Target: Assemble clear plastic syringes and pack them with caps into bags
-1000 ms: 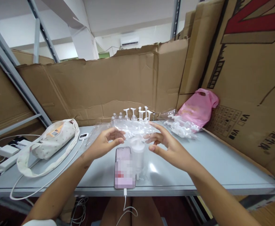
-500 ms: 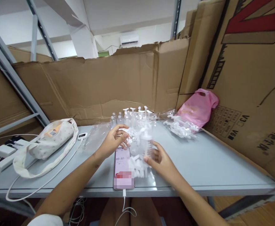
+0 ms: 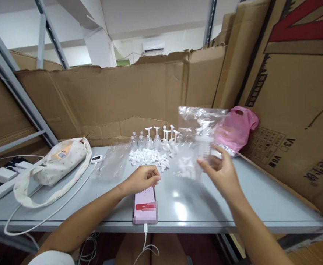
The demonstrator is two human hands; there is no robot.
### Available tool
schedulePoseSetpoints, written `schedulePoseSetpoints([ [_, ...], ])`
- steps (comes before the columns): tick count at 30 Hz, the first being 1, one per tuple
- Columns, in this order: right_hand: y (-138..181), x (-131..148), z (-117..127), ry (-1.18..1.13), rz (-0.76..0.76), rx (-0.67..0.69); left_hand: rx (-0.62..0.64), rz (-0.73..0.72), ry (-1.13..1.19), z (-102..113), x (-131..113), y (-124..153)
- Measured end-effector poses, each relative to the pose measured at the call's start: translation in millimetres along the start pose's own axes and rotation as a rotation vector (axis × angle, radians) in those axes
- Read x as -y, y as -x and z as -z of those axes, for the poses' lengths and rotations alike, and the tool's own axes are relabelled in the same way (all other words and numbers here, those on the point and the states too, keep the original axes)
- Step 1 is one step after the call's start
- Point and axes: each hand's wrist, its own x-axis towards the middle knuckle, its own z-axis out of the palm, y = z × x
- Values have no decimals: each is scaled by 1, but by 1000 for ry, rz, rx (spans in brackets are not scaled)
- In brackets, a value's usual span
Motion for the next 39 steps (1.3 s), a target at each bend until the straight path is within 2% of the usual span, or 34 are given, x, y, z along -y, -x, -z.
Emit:
schedulePoseSetpoints([
  [1, -9, 2, 9, 105, 7, -109, -44, -13, -118, 6, 3, 0],
  [2, -17, 5, 17, 253, -11, -153, -92, -24, -237, 12, 7, -1],
  [4, -33, 8, 31, 627, -17, -159, -173, -12, -478, 24, 15, -4],
  [7, -53, 9, 37, 992, -17, -41, -243, 55, -728, 40, 30, -14],
  [10, -69, 1, 26, 1120, 85, 88, -258, 110, -812, 50, 43, -25],
  [13, -84, -8, 10, 1172, 165, 129, -223, 132, -872, 54, 52, -32],
  [16, -95, -12, -2, 1200, 182, 140, -186, 119, -918, 54, 58, -34],
  [21, -104, -6, -24, 1247, 249, 99, -165, 62, -953, 50, 63, -34],
  [25, -103, 1, -57, 1225, 288, 60, -150, 40, -962, 46, 66, -37],
  [32, -102, 2, -122, 1058, 278, 304, -167, 45, -942, 42, 66, -38],
  [36, -114, -7, -152, 980, 211, 335, -219, 48, -901, 42, 61, -33],
  [39, -120, -16, -169, 933, 161, 349, -313, -13, -710, 43, 60, -28],
])
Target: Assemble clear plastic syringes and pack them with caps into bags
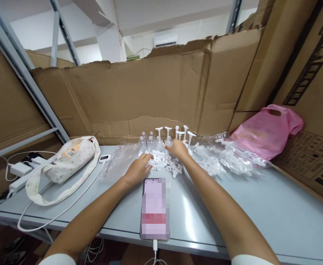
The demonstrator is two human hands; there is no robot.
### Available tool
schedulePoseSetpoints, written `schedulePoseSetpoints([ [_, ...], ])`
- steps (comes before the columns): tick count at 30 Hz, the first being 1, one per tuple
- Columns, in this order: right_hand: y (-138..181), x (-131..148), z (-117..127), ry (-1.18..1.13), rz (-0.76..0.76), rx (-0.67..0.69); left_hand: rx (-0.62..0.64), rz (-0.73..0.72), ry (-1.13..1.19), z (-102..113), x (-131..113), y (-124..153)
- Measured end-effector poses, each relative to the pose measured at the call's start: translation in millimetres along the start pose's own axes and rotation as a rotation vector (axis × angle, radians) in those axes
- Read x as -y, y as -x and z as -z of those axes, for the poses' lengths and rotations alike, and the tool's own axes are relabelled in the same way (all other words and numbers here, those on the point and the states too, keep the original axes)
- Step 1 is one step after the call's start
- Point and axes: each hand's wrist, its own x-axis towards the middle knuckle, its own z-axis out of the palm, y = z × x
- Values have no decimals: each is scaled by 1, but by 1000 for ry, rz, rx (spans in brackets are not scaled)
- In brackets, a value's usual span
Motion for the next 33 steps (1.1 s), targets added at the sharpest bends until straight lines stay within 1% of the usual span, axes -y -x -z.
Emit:
schedulePoseSetpoints([
  [3, 0, 5, -5, -30, -7, -40, -112, -4, 262, 3, 2, 3],
  [5, 8, 8, -1, -39, 19, -105, -184, 10, 395, 6, 2, 4],
  [7, 23, 11, 8, -35, 79, -179, -269, 44, 519, 12, 1, 5],
  [8, 33, 11, 13, -25, 122, -217, -312, 63, 581, 15, 0, 6],
  [9, 43, 11, 17, -6, 197, -264, -350, 78, 641, 18, -1, 6],
  [11, 64, 11, 21, 70, 468, -417, -401, 83, 750, 23, -5, 8],
  [13, 83, 9, 21, 99, 615, -507, -394, 53, 845, 24, -8, 11],
  [15, 97, 8, 19, 94, 681, -566, -346, 29, 934, 23, -10, 14],
  [17, 104, 6, 17, 86, 717, -619, -297, 42, 1016, 20, -12, 16],
  [20, 107, 2, 17, 88, 740, -690, -259, 75, 1101, 18, -12, 19],
  [23, 108, 0, 18, 127, 798, -776, -244, 79, 1108, 18, -12, 20],
  [25, 111, -1, 18, 173, 851, -863, -222, 87, 1115, 19, -11, 20],
  [28, 115, -2, 17, 195, 915, -971, -143, 117, 1166, 20, -11, 21],
  [30, 118, -3, 16, 179, 965, -977, -84, 124, 1174, 19, -12, 22],
  [31, 118, -4, 16, 163, 985, -956, -82, 107, 1150, 18, -12, 22],
  [33, 118, -5, 15, 82, 981, -864, -151, 10, 1030, 18, -13, 24],
])
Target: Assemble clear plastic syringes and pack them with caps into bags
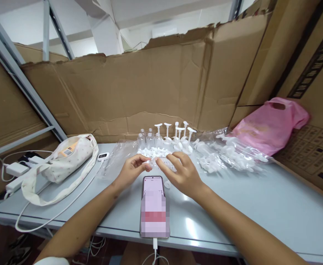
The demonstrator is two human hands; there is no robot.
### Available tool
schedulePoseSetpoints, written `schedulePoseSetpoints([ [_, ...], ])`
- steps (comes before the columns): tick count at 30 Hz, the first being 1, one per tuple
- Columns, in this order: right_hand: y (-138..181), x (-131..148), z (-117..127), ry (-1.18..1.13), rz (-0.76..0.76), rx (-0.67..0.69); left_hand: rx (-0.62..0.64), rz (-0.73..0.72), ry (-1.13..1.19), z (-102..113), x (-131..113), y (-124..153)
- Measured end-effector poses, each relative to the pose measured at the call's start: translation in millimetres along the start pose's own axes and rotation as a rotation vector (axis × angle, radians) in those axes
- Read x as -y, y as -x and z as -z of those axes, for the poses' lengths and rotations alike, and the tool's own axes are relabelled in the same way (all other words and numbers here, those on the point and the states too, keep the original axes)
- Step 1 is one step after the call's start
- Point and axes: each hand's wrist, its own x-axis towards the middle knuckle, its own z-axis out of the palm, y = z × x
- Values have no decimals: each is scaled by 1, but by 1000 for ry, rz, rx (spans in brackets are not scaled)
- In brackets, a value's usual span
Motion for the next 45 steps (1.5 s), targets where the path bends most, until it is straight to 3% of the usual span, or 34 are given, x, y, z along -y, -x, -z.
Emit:
schedulePoseSetpoints([
  [4, -2, -4, 2, -466, -346, 272, 39, -465, -382, 3, -4, 3],
  [6, -5, -7, 3, -665, -509, 417, 100, -586, -530, 5, -8, 3],
  [9, -5, -9, 5, -647, -575, 471, 146, -514, -693, 8, -13, 3],
  [14, 2, -2, 1, -352, -370, 442, 251, -251, -892, 9, -10, 1],
  [18, 4, 5, -1, -336, -359, 483, 246, -259, -1008, 8, -8, 1],
  [25, 5, 7, -3, -191, -232, 427, 278, -273, -1070, 7, -6, 1],
  [31, 4, 11, -3, -203, -303, 471, 185, -259, -1085, 6, -2, 2],
  [37, 1, 13, -4, -62, -145, 453, 306, -209, -1029, 8, 3, -1],
  [40, 2, 13, -3, -148, -247, 487, 258, -269, -1071, 9, 2, -1],
  [45, -3, 7, 1, -453, -625, 598, 223, -361, -1139, 9, -8, 2],
])
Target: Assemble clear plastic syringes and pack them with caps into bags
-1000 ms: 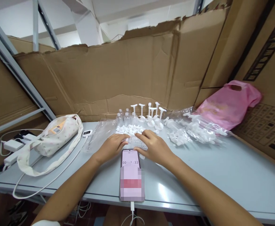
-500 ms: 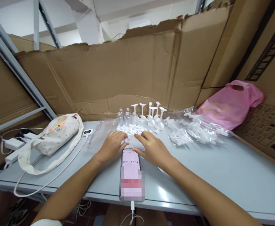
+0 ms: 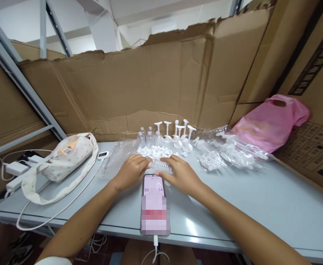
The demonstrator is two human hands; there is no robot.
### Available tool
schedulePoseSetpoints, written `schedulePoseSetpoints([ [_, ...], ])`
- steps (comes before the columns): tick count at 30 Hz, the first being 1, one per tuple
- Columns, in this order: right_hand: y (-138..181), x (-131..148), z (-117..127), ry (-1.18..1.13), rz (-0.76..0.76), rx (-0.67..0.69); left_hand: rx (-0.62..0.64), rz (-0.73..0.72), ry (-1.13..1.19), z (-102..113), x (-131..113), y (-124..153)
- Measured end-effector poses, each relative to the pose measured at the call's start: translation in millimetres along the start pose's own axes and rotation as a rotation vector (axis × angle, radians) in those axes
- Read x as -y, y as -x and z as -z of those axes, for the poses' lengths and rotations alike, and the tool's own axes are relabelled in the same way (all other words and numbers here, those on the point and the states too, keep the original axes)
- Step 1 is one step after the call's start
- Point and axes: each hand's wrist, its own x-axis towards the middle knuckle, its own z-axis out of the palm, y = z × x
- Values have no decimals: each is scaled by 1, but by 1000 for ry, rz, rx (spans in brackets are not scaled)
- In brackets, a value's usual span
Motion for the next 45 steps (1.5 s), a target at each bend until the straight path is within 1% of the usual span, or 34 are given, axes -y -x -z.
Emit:
schedulePoseSetpoints([
  [2, -4, 1, 5, -95, -69, 38, 14, 11, 31, 3, -1, 0],
  [3, -6, 2, 7, -122, -79, 44, 19, 24, 63, 5, -2, -1],
  [7, -17, 5, 16, -202, -15, 70, 37, 85, 199, 5, -2, -2],
  [8, -21, 3, 19, -228, -12, 53, 34, 107, 216, 5, -2, -3],
  [10, -32, -9, 28, -247, -72, -71, 8, 172, 236, 3, -1, -3],
  [11, -38, -19, 34, -227, -138, -190, -13, 212, 240, 2, 1, -4],
  [12, -45, -31, 39, -158, -231, -310, -31, 251, 242, 2, 2, -4],
  [13, -53, -46, 45, -69, -319, -386, -46, 285, 241, 2, 3, -4],
  [14, -59, -61, 49, 7, -404, -383, -56, 312, 233, 2, 5, -4],
  [15, -65, -75, 52, 73, -491, -339, -60, 332, 221, 2, 6, -4],
  [16, -70, -89, 53, 132, -572, -273, -58, 347, 207, 1, 7, -4],
  [17, -74, -99, 52, 166, -617, -195, -53, 358, 193, 1, 8, -5],
  [18, -78, -108, 49, 170, -630, -160, -45, 365, 180, 1, 10, -5],
  [20, -81, -116, 41, 157, -628, -106, -31, 370, 165, -1, 11, -4],
  [22, -82, -114, 35, 138, -621, -95, -22, 371, 156, -2, 13, -4],
  [24, -81, -107, 36, 124, -615, -118, -23, 381, 150, -3, 15, -4],
  [28, -69, -82, 58, 65, -553, -261, -35, 405, 192, -4, 15, -4],
  [30, -59, -65, 68, -17, -497, -329, -54, 407, 240, -4, 14, -4],
  [33, -44, -39, 70, -227, -390, -367, -98, 415, 320, -4, 11, -4],
  [34, -40, -31, 68, -338, -354, -389, -107, 414, 343, -4, 10, -4],
  [36, -33, -20, 62, -631, -301, -465, -127, 400, 366, -2, 9, -3],
  [38, -29, -15, 57, -864, -273, -490, -153, 373, 359, -1, 7, -2],
  [41, -26, -15, 52, -1022, -256, -442, -196, 358, 351, 0, 7, -2],
  [45, -24, -23, 46, -1089, -263, -419, -202, 368, 424, -4, 12, -2],
])
